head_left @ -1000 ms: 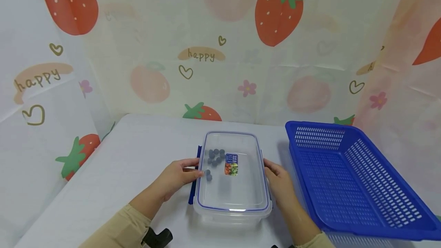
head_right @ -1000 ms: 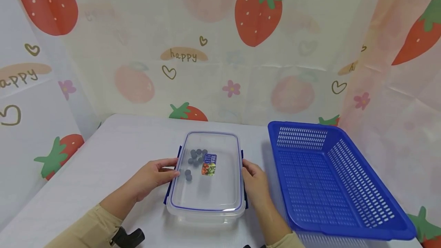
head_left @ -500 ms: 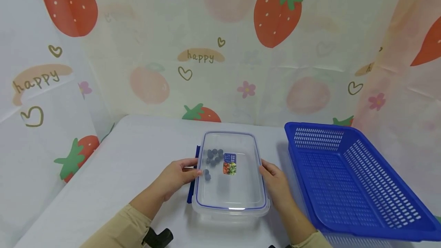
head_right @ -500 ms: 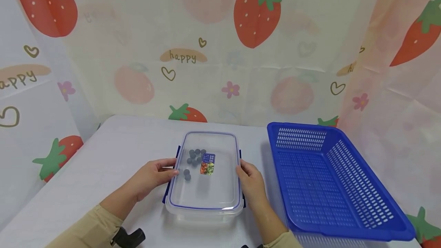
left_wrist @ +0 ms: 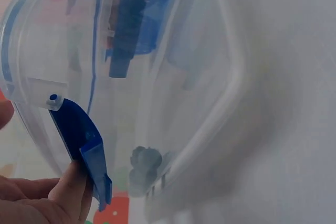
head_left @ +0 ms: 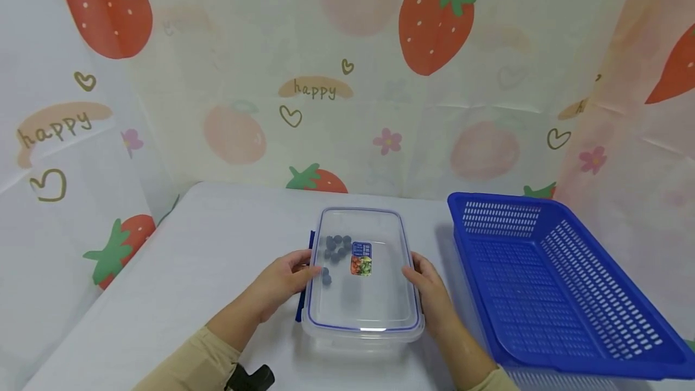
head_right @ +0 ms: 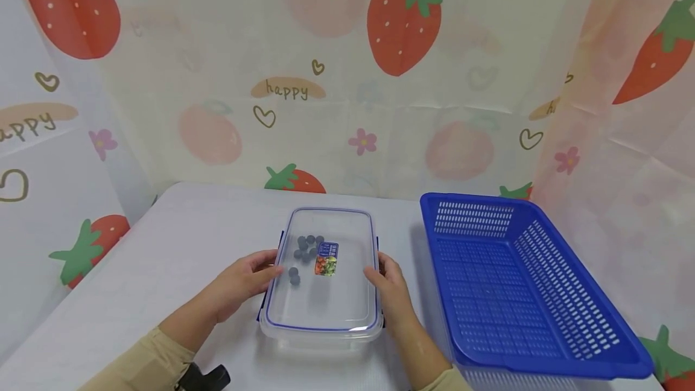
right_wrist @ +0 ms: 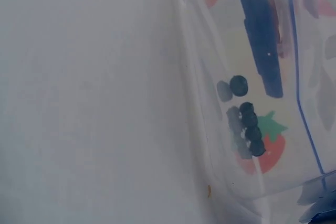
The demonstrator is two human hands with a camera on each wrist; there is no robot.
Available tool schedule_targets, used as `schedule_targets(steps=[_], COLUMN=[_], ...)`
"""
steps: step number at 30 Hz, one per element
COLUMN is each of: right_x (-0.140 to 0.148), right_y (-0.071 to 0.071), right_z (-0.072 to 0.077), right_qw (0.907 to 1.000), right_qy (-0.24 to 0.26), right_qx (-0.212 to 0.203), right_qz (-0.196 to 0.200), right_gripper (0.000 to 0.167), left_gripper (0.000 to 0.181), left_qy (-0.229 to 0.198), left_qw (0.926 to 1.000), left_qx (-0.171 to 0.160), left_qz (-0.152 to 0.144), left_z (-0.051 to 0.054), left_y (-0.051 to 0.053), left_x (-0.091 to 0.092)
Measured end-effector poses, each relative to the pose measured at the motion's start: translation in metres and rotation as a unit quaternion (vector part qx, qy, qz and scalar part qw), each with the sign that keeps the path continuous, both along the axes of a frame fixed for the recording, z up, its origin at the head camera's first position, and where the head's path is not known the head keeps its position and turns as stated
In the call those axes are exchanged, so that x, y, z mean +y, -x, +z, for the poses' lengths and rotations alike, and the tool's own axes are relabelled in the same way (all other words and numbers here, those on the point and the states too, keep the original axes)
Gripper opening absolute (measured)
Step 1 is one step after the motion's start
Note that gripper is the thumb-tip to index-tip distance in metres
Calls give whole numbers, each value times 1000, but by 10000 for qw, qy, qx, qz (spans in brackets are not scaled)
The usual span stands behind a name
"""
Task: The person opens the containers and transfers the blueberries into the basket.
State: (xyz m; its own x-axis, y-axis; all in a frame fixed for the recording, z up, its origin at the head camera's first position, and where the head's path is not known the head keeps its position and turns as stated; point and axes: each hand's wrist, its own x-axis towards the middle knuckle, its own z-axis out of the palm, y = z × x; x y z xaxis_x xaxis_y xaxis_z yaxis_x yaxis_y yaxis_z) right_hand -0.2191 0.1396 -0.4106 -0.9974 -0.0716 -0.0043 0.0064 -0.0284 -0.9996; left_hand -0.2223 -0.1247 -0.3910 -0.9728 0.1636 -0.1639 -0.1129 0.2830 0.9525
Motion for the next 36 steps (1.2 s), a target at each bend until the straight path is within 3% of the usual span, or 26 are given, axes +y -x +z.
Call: schedule_targets(steps=[5, 24, 36], right_x=[-1, -3, 5], right_y=[0, 0, 3], right_z=[-2, -2, -2], right_qw=[9999, 9996, 9994], right_qy=[40, 192, 281], right_qx=[-21, 36, 173], right_qz=[92, 212, 85], right_gripper=[56, 68, 49], left_gripper=[68, 79, 57], left_qy=[-143, -351, 181], left_qw=[9996, 9985, 9995], left_qx=[-19, -54, 257], left_qz=[-245, -412, 19], left_z=[1, 5, 6], left_y=[0, -1, -1], left_x=[1, 1, -2])
